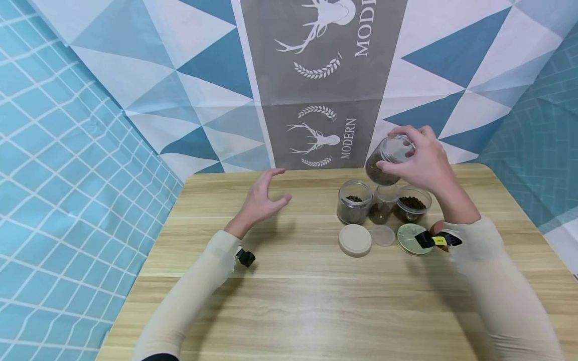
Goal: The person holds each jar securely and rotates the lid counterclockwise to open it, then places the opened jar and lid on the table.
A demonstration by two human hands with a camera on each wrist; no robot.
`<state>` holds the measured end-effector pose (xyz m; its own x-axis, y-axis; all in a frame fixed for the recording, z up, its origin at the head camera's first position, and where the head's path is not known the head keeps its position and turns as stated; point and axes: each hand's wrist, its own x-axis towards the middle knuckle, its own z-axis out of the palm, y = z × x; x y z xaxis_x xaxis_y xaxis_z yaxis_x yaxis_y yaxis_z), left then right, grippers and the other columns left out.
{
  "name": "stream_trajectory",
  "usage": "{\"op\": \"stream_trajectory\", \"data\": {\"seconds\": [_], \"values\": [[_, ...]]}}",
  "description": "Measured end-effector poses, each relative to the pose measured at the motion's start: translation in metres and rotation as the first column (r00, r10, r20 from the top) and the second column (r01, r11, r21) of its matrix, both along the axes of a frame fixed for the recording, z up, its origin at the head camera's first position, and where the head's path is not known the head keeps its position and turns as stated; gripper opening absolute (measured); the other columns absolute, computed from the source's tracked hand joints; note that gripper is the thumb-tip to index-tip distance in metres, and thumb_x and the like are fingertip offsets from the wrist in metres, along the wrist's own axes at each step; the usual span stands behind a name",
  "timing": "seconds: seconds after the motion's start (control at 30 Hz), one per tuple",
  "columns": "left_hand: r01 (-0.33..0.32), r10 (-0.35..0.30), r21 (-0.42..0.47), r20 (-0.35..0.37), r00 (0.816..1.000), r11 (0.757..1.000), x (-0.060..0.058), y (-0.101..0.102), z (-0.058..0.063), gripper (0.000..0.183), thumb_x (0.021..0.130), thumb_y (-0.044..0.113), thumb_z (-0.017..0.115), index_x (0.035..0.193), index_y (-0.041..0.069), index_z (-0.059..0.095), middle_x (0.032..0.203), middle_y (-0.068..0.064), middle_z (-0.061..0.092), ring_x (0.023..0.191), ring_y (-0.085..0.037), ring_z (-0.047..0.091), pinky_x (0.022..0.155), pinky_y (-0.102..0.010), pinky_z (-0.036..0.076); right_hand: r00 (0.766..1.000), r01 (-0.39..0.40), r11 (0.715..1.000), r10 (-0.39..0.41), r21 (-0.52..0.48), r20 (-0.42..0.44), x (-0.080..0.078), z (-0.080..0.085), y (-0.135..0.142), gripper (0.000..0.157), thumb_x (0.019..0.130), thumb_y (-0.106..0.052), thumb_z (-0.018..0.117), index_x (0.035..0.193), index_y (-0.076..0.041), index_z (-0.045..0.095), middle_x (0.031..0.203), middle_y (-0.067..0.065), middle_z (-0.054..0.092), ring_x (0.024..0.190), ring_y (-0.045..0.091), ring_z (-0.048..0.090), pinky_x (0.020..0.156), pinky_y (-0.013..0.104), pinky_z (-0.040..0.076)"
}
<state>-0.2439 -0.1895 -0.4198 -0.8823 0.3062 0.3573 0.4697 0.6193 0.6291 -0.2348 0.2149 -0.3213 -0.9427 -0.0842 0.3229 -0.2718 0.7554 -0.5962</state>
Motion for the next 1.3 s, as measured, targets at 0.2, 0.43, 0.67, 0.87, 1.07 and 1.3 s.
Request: {"op": "stream_trajectory", "data": {"seconds": [0.2, 0.43, 0.67, 0.87, 1.07, 1.3], "values": [[-0.029, 0.029, 0.004, 0.007, 1.000, 1.000, 0.000, -0.010, -0.004, 0.075, 0.098, 0.026, 0.081, 0.163, 0.002, 0.052, 0.166, -0.020, 0.058, 0.158, -0.041, 0.052, 0.136, -0.062, 0.039, 1.000, 0.031, 1.000, -0.031, 0.006, 0.003, -0.001, -0.004, 0.019, 0.070, 0.092, -0.037, 0.091, 0.153, -0.016, 0.062, 0.137, 0.029, 0.048, 0.110, 0.049, 0.066, 0.082, 0.050, 0.048], [-0.055, 0.053, 0.038, 0.051, 0.997, 0.998, -0.001, -0.021, -0.007, 0.070, 0.101, 0.025, 0.079, 0.163, 0.005, 0.054, 0.167, -0.019, 0.057, 0.160, -0.041, 0.050, 0.136, -0.063, 0.037, 0.998, 0.067, 0.998, -0.067, 0.003, 0.011, -0.002, -0.009, 0.041, 0.070, 0.093, -0.034, 0.089, 0.154, -0.013, 0.060, 0.138, 0.033, 0.047, 0.112, 0.050, 0.064, 0.082, 0.048, 0.048], [-0.076, 0.074, 0.042, 0.060, 0.995, 0.996, 0.001, -0.033, -0.009, 0.070, 0.101, 0.029, 0.079, 0.161, 0.004, 0.055, 0.166, -0.020, 0.058, 0.159, -0.043, 0.051, 0.136, -0.064, 0.037, 0.992, 0.123, 0.992, -0.123, 0.022, 0.009, 0.000, -0.012, 0.065, 0.068, 0.094, -0.035, 0.088, 0.152, -0.011, 0.060, 0.140, 0.035, 0.048, 0.109, 0.044, 0.054, 0.081, 0.050, 0.040], [-0.091, 0.090, 0.007, 0.076, 0.993, 0.996, 0.005, -0.042, -0.013, 0.070, 0.101, 0.026, 0.079, 0.162, 0.003, 0.054, 0.167, -0.022, 0.057, 0.159, -0.044, 0.051, 0.135, -0.065, 0.038, 0.984, 0.171, 0.984, -0.173, 0.042, 0.034, 0.004, -0.018, 0.091, 0.071, 0.096, -0.040, 0.085, 0.154, -0.011, 0.057, 0.141, 0.036, 0.048, 0.115, 0.046, 0.048, 0.081, 0.053, 0.039], [-0.122, 0.124, -0.023, 0.109, 0.986, 0.992, 0.010, -0.054, -0.014, 0.070, 0.101, 0.023, 0.078, 0.163, 0.004, 0.052, 0.169, -0.022, 0.055, 0.161, -0.045, 0.048, 0.135, -0.067, 0.036, 0.980, 0.194, 0.979, -0.196, 0.062, 0.033, 0.005, -0.022, 0.110, 0.071, 0.097, -0.039, 0.082, 0.154, -0.005, 0.056, 0.140, 0.040, 0.048, 0.125, 0.052, 0.044, 0.083, 0.057, 0.038], [-0.137, 0.141, -0.038, 0.120, 0.983, 0.990, 0.012, -0.063, -0.016, 0.071, 0.103, 0.029, 0.076, 0.166, 0.006, 0.050, 0.172, -0.021, 0.052, 0.161, -0.045, 0.046, 0.135, -0.070, 0.033, 0.974, 0.213, 0.974, -0.218, 0.080, 0.057, 0.006, -0.023, 0.122, 0.073, 0.099, -0.041, 0.079, 0.156, -0.005, 0.054, 0.148, 0.043, 0.043, 0.135, 0.056, 0.042, 0.084, 0.060, 0.037]]}}
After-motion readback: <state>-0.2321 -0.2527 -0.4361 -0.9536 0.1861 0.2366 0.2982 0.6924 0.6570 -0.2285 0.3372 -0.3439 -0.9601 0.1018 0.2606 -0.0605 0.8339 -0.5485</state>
